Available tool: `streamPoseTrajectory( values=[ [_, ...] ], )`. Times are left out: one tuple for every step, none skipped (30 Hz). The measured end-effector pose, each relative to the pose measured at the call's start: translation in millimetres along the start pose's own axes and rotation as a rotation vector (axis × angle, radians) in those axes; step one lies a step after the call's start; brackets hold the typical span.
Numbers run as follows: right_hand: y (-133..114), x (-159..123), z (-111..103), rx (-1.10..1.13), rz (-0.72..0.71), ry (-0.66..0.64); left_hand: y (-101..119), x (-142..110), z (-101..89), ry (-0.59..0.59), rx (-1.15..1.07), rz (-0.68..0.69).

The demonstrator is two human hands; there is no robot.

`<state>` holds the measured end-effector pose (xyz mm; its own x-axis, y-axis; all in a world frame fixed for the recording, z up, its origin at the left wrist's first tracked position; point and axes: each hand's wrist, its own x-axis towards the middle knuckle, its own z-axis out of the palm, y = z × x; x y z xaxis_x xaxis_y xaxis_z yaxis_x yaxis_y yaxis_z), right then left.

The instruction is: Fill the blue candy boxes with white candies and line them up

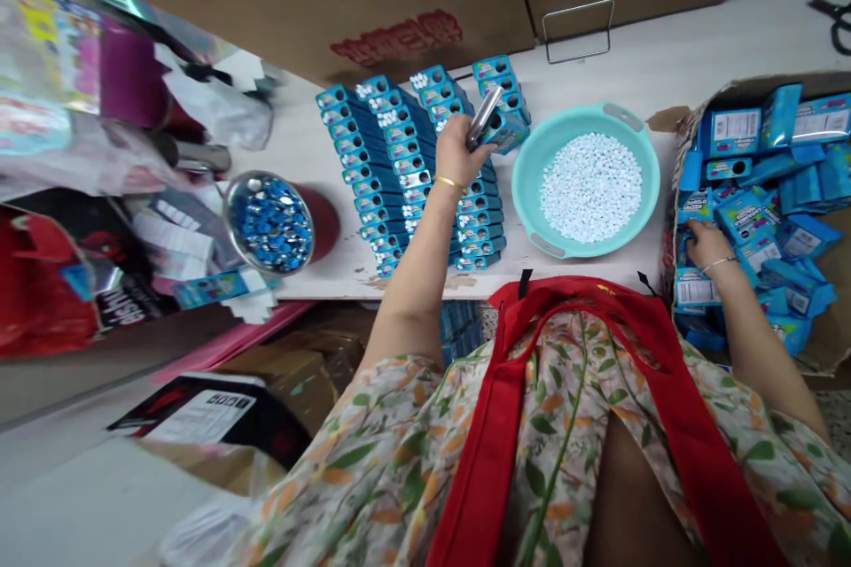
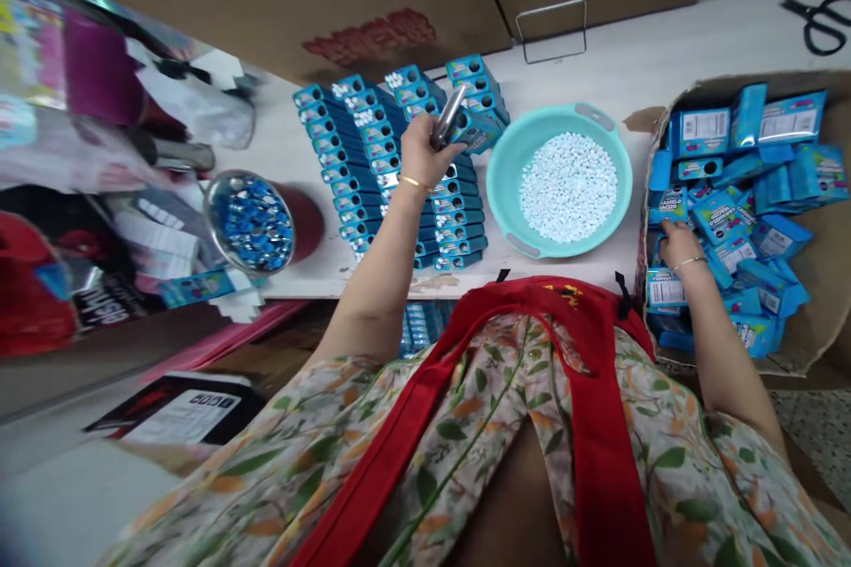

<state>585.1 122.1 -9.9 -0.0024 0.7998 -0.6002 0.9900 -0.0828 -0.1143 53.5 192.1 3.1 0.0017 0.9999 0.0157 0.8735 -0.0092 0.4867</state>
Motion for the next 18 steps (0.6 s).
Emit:
streamPoseTrajectory(
  values=[
    [6,-3,-2,0.055,-0.019,0.037,-5,5,3.9,0.016,-0.032,0.002],
    [14,-8,-6,0.107,-0.036,0.075,-11,8,7.5,0.029,-0.063,0.002],
    [24,-15,-13,0.159,-0.049,0.128,-17,10,11.0,0.037,-0.088,-0.002],
    [34,-25,-22,0.209,-0.062,0.192,-23,12,14.7,0.037,-0.107,-0.006],
    [44,-37,-32,0.260,-0.069,0.269,-30,12,19.1,0.030,-0.117,-0.010],
    [53,-50,-45,0.325,-0.069,0.353,-36,12,24.5,0.015,-0.121,-0.014],
    [60,-64,-58,0.407,-0.062,0.421,-41,12,31.0,-0.007,-0.120,-0.018],
    [64,-77,-73,0.494,-0.039,0.460,-46,12,38.7,-0.030,-0.116,-0.025],
    [64,-89,-86,0.577,-0.016,0.456,-49,12,47.1,-0.048,-0.109,-0.042],
    [61,-100,-99,0.649,-0.003,0.432,-52,13,55.7,-0.060,-0.102,-0.069],
    [54,-108,-110,0.718,0.002,0.400,-53,14,63.8,-0.066,-0.101,-0.100],
    [43,-114,-117,0.787,-0.005,0.342,-52,15,70.7,-0.063,-0.109,-0.125],
    [31,-117,-121,0.856,-0.017,0.259,-50,16,75.9,-0.048,-0.123,-0.138],
    [17,-118,-122,0.928,-0.031,0.145,-47,15,79.1,-0.025,-0.142,-0.135],
    [2,-117,-119,0.992,-0.040,0.000,-42,13,80.5,-0.001,-0.161,-0.117],
    [-12,-114,-113,1.039,-0.052,-0.164,-35,10,80.6,0.020,-0.176,-0.091],
    [-24,-111,-105,1.068,-0.082,-0.323,-28,6,80.0,0.030,-0.188,-0.064],
    [-35,-107,-97,1.085,-0.122,-0.462,-19,1,79.7,0.017,-0.196,-0.035]
  ],
)
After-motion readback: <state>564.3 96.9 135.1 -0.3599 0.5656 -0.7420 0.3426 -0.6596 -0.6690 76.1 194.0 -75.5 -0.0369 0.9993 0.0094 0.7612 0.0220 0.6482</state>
